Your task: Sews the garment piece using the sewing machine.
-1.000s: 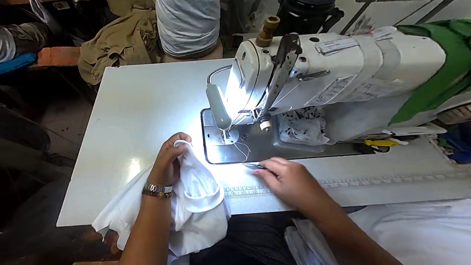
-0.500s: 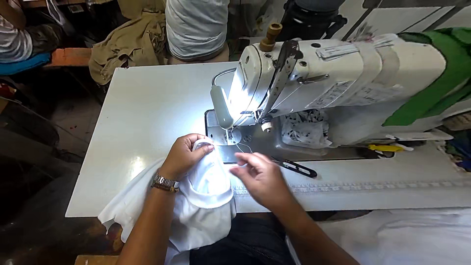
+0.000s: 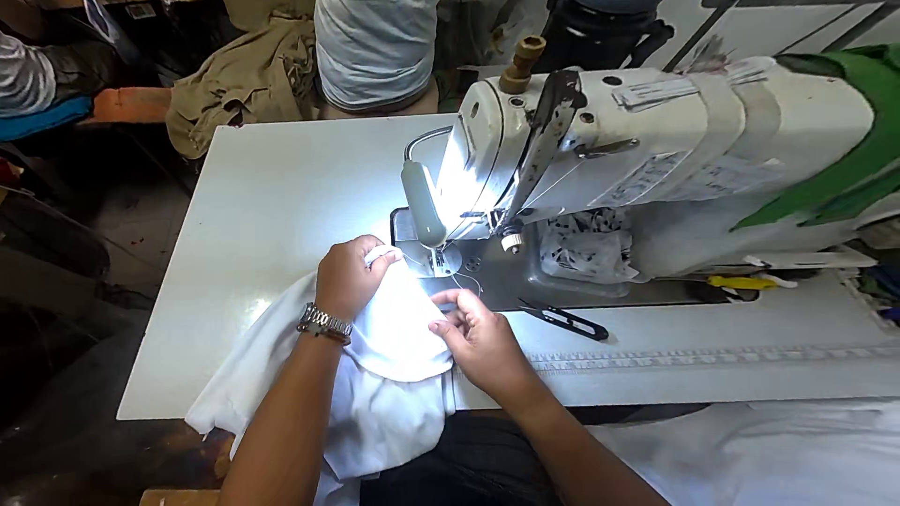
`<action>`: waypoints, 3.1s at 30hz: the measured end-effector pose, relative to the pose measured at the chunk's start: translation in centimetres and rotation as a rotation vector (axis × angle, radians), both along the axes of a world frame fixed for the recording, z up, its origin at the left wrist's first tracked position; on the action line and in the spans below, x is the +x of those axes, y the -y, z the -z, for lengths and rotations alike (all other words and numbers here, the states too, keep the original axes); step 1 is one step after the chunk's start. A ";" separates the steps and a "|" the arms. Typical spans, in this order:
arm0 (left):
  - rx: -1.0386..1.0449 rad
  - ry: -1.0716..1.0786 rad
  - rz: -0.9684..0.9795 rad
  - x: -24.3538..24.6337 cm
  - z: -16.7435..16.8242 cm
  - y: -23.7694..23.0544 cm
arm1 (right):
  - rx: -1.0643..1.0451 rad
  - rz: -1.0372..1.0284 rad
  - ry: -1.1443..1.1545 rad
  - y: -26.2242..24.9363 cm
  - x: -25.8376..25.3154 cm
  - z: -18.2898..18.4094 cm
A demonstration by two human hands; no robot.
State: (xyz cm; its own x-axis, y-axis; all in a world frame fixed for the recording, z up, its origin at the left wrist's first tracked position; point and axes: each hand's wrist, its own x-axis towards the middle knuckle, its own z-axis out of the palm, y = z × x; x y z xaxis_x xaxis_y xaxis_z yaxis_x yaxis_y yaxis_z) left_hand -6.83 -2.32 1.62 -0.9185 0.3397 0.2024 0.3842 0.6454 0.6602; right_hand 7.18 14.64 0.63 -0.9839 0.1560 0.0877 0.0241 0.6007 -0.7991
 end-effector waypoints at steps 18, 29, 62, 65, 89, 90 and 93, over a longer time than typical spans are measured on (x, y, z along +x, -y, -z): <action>-0.290 -0.517 0.142 -1.1 3.2 -3.4 | 0.637 -0.597 -0.408 -5.7 -1.0 1.2; -0.301 -0.246 0.210 1.0 3.8 -1.6 | 0.450 -0.744 -0.499 -6.9 -3.7 2.6; -0.095 -0.210 0.505 -4.4 2.2 -4.7 | 0.511 -0.481 -0.560 -7.3 -3.8 2.5; -0.106 -0.183 0.508 -4.5 1.7 -4.8 | 0.512 -0.475 -0.553 -7.3 -3.9 2.6; -0.060 -0.252 0.376 -2.0 1.4 -4.9 | 0.565 -0.516 -0.527 -7.6 -3.1 2.3; -0.039 -0.241 0.331 -0.7 1.5 -4.9 | 0.564 -0.533 -0.520 -7.7 -2.7 2.4; -0.046 -0.148 0.305 3.8 2.3 -4.4 | 0.548 -0.560 -0.540 -7.6 -1.8 2.3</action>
State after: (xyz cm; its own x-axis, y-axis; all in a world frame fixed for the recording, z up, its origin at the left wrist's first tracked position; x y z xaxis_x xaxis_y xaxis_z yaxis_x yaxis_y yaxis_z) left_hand -3.07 2.11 -0.63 -0.7349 0.6061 0.3041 0.6536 0.5135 0.5560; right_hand 5.42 22.29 -1.72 -0.7080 -0.5239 0.4736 -0.6715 0.7071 -0.2217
